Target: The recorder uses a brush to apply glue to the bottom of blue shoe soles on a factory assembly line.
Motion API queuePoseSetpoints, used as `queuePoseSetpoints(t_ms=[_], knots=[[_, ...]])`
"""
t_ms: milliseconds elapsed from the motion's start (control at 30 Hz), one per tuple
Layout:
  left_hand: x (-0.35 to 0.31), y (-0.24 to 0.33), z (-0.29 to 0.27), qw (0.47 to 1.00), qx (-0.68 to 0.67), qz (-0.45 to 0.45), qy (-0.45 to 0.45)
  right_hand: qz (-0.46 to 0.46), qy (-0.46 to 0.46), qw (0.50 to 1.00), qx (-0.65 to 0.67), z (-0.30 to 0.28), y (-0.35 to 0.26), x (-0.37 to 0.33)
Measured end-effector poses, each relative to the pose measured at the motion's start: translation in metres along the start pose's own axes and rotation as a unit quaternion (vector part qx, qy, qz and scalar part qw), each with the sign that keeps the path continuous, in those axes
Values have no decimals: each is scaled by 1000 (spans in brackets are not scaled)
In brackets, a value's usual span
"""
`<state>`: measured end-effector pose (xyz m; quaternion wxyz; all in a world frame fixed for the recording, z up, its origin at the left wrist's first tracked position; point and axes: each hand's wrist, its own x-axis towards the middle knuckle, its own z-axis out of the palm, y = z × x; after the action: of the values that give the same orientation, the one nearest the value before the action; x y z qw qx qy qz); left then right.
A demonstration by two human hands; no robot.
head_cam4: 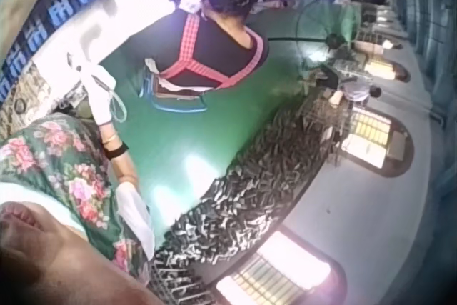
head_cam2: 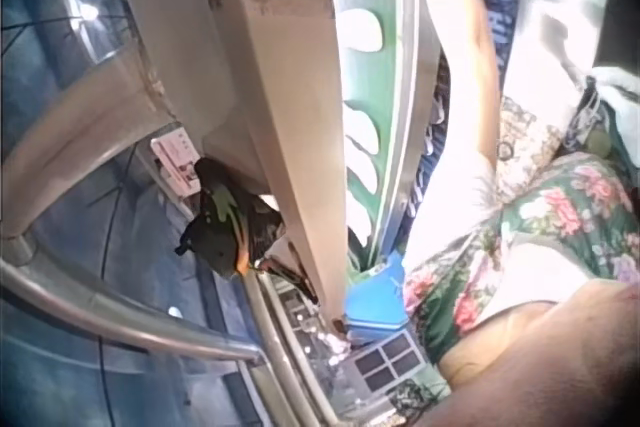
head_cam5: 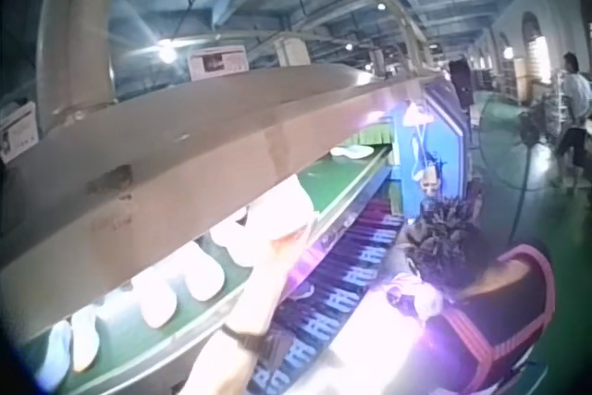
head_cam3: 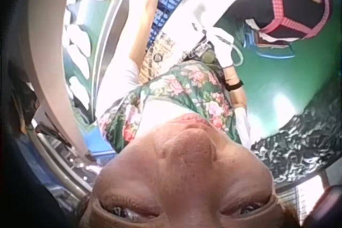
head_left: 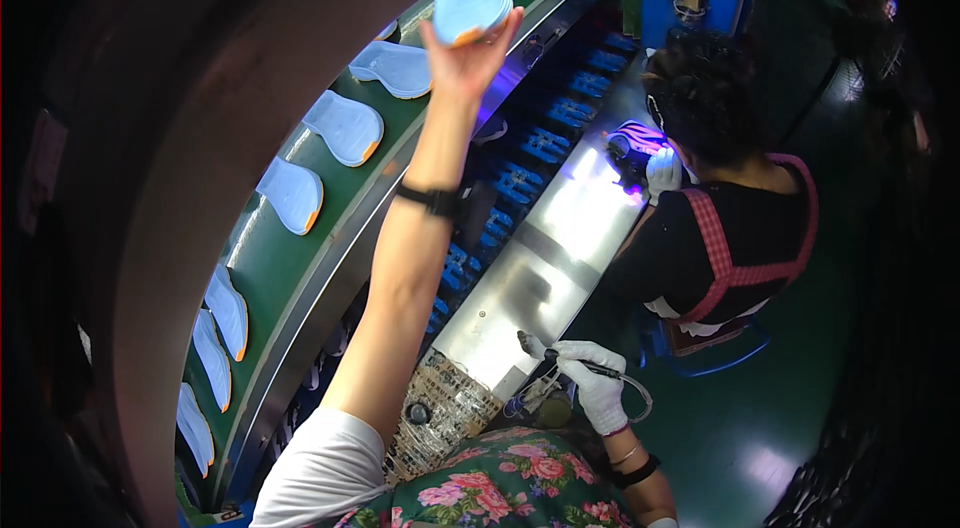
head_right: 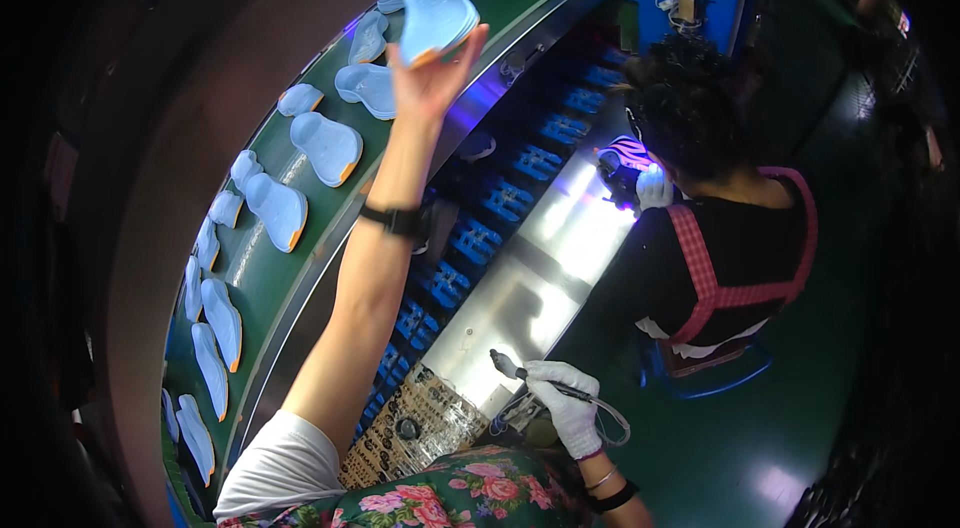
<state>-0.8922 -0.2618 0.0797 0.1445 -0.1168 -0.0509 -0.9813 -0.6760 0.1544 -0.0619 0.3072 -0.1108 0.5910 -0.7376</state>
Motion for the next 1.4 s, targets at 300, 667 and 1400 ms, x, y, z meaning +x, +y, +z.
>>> queuePoseSetpoints(t_ms=[300,667,1400], knots=[[12,-81,18,751,625,-212,32,3,48,999,-3,-19,27,34],[18,139,-22,42,960,-194,196,52,22,998,-4,-3,36,45],[78,99,-57,121,953,-229,159,50,83,995,29,-6,55,51]])
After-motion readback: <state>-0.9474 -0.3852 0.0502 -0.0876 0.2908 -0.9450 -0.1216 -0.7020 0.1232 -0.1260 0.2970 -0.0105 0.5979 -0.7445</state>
